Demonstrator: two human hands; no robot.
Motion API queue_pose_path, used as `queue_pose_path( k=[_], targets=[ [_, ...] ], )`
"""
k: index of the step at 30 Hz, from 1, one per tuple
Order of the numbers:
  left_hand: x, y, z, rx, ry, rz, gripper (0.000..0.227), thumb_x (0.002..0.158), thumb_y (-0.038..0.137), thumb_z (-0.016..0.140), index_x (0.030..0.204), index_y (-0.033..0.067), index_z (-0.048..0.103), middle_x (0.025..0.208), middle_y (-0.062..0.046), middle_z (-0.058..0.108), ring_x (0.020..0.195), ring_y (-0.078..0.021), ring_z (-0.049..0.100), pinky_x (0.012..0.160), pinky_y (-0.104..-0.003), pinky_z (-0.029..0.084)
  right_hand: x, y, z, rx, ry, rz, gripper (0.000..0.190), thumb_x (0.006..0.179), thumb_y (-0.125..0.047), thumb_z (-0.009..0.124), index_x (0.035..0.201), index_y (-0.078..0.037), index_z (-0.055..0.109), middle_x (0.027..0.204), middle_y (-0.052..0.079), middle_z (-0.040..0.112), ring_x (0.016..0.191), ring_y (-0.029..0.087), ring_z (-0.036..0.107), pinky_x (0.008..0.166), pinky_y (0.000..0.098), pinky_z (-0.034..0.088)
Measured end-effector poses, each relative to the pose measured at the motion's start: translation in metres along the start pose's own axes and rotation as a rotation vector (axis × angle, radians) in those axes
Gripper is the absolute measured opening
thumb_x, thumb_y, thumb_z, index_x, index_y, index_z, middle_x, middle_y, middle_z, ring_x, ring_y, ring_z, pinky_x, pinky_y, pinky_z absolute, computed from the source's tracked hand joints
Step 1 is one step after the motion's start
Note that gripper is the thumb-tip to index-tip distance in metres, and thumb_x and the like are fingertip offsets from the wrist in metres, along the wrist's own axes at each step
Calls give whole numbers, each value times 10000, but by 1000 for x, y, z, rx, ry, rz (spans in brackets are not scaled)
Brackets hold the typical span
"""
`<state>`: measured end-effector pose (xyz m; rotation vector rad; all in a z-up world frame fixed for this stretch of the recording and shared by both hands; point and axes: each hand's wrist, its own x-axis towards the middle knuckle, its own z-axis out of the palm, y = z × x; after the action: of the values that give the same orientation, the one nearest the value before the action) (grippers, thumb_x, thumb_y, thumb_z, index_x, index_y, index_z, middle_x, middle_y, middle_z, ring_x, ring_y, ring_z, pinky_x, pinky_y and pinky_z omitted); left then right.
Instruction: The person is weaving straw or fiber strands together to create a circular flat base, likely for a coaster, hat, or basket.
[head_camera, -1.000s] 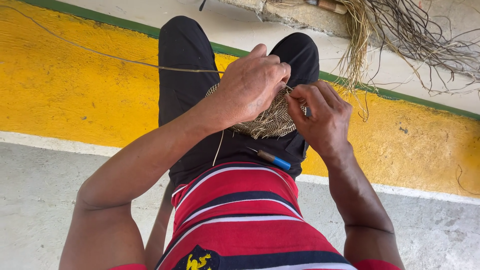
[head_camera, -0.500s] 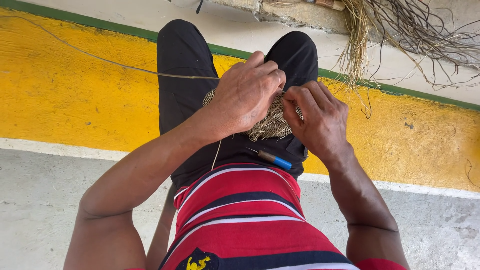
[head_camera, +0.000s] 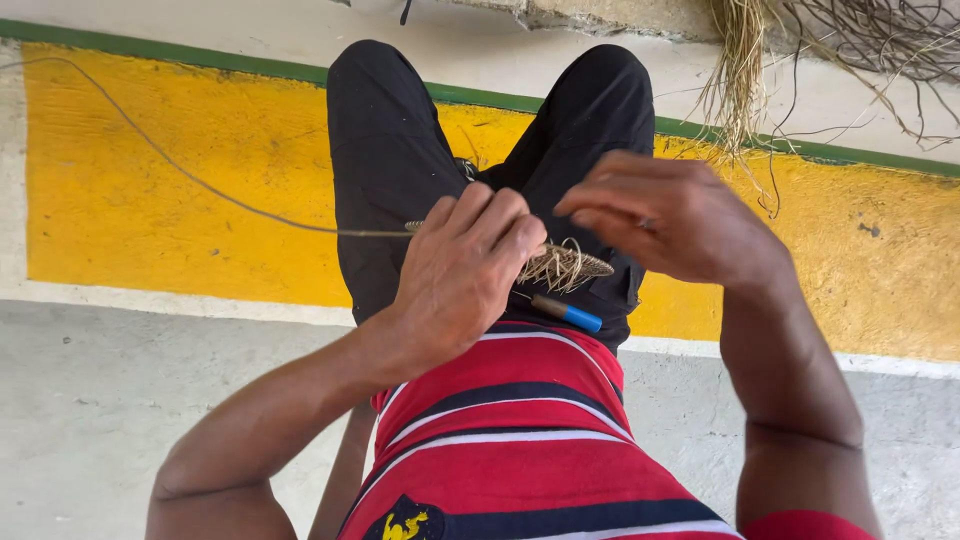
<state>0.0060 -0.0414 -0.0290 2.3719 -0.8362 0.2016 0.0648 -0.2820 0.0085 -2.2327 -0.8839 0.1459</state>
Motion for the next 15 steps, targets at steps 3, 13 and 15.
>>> queue_pose_path(
  k=[3,13,15],
  targets=[
    [-8,2,8,36,34,-4,98,1001,140,683,1070,91,633,1015,-24,562,979,-208,521,828,-385,432,20,0,-1,54,-234,-186,191,914,-110,739,1099,-64,727,946,84,719,770,200,693,627,347,550],
    [-2,4,2,18,-31,64,204,943,90,652,1145,87,684,1071,-9,607,1002,-195,537,835,-365,442,17,33,14,92,-294,-147,59,881,-62,696,878,-23,651,755,74,608,654,183,619,591,342,500],
    [7,0,-1,4,-66,47,212,921,82,653,1128,107,696,1054,0,615,984,-192,540,822,-371,440,14,60,13,84,-164,-239,65,925,-50,670,901,-12,623,798,82,587,710,191,594,645,337,498]
  ],
)
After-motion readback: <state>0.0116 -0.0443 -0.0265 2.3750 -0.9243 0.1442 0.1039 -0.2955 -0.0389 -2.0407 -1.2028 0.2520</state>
